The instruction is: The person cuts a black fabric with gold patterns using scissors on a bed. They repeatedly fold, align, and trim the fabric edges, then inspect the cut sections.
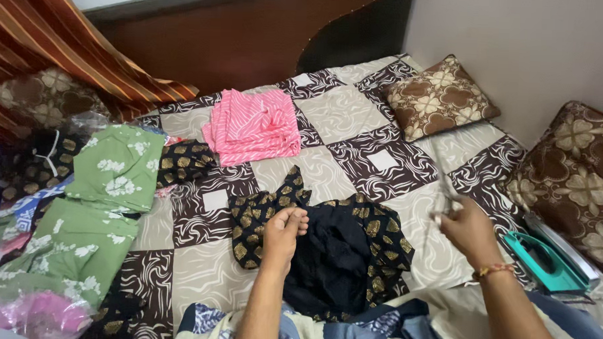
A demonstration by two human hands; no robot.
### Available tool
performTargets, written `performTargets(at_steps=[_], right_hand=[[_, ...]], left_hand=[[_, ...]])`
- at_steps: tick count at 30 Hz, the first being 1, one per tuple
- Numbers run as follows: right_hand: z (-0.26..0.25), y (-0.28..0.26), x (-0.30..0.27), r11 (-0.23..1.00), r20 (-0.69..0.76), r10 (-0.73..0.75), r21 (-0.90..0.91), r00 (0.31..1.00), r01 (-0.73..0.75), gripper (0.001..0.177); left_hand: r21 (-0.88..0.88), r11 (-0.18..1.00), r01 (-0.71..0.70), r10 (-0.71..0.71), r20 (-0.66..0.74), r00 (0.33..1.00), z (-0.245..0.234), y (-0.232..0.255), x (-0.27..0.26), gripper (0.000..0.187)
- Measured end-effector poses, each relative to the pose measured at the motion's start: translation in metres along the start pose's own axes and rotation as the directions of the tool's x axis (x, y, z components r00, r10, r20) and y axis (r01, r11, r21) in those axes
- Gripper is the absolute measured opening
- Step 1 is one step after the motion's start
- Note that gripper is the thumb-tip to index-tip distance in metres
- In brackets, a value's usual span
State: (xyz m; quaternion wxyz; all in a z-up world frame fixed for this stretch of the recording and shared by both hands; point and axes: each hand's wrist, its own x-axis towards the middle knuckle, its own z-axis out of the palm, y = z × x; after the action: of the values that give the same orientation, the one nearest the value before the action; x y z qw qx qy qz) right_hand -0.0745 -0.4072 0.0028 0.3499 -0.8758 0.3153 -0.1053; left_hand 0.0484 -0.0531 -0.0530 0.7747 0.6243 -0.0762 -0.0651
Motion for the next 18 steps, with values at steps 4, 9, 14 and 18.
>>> performTargets(at_steps=[4,9,14,18], right_hand=[[-0.038,-0.08,-0.07,0.981,0.181,-0.114,-0.135,0.977,0.139,0.07],[-0.048,-0.099,-0.11,0.772,0.312,-0.455,-0.328,0.834,0.544,0.072],[-0.017,-0.092,-0.117,0.529,0.343,-0.668,-0.404,0.66,0.746,0.071],[-0.001,-0.097,-0.116,0.501,0.391,-0.608,-0.487,0.691,0.716,0.064]], left_hand=[[-0.021,1.0,0.006,-0.006,0.013,1.0,0.001,0.0,0.002,0.027],[0.038,0.999,-0.014,0.014,0.01,1.0,0.0,0.004,0.001,0.028],[0.112,0.993,-0.035,0.032,0.032,0.999,0.007,0.018,-0.006,0.028],[0.167,0.984,-0.064,0.055,0.056,0.997,0.009,0.026,-0.013,0.028]])
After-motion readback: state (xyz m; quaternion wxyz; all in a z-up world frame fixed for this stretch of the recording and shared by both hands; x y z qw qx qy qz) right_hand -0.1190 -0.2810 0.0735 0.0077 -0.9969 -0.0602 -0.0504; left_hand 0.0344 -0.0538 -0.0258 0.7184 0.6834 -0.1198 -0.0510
